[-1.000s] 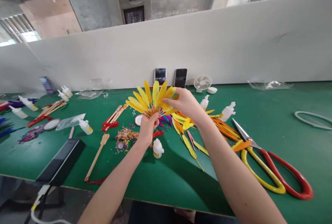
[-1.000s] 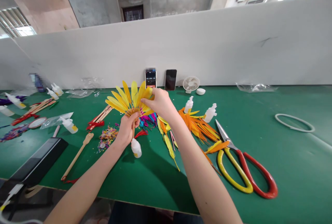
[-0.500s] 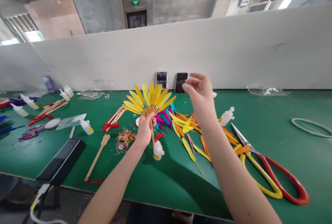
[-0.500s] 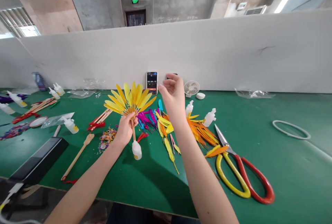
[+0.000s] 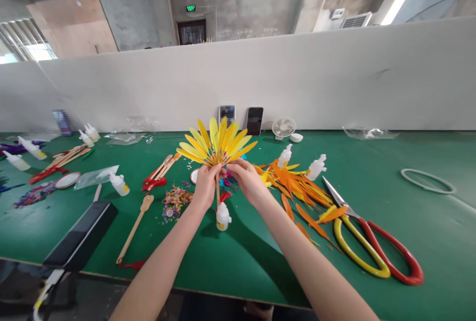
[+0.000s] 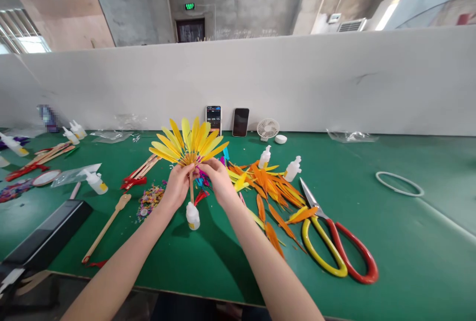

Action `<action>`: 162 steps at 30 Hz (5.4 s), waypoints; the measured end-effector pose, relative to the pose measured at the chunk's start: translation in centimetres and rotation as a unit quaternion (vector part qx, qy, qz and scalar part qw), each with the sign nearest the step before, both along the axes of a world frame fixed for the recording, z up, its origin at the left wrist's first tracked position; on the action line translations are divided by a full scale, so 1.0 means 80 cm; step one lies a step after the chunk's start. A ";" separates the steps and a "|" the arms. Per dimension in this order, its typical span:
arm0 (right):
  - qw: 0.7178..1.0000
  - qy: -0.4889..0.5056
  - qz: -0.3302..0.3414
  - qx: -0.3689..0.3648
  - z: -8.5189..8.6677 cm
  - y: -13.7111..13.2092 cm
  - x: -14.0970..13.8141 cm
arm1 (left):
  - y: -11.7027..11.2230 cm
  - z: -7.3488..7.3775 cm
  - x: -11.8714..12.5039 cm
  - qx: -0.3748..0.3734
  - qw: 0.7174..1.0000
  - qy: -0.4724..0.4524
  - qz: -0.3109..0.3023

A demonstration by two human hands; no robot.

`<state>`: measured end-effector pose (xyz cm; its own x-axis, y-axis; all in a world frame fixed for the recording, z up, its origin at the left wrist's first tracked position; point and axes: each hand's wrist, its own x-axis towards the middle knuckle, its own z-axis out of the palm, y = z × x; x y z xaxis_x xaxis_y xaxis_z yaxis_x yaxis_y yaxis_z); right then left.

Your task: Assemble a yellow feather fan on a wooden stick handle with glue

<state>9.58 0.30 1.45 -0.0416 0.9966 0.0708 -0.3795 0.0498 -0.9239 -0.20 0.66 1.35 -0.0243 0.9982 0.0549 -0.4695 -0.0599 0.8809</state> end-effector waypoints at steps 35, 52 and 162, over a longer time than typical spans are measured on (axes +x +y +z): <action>0.985 0.158 -0.042 -0.048 0.001 -0.008 -0.008 | -0.008 -0.010 0.016 -0.028 0.998 0.016 -0.053; 0.987 0.146 -0.051 -0.041 -0.003 -0.008 -0.010 | -0.008 -0.013 0.016 -0.043 0.997 0.036 -0.057; 0.603 -0.597 -0.261 0.460 -0.041 0.002 0.001 | 0.007 -0.020 0.001 -0.017 0.999 0.016 0.036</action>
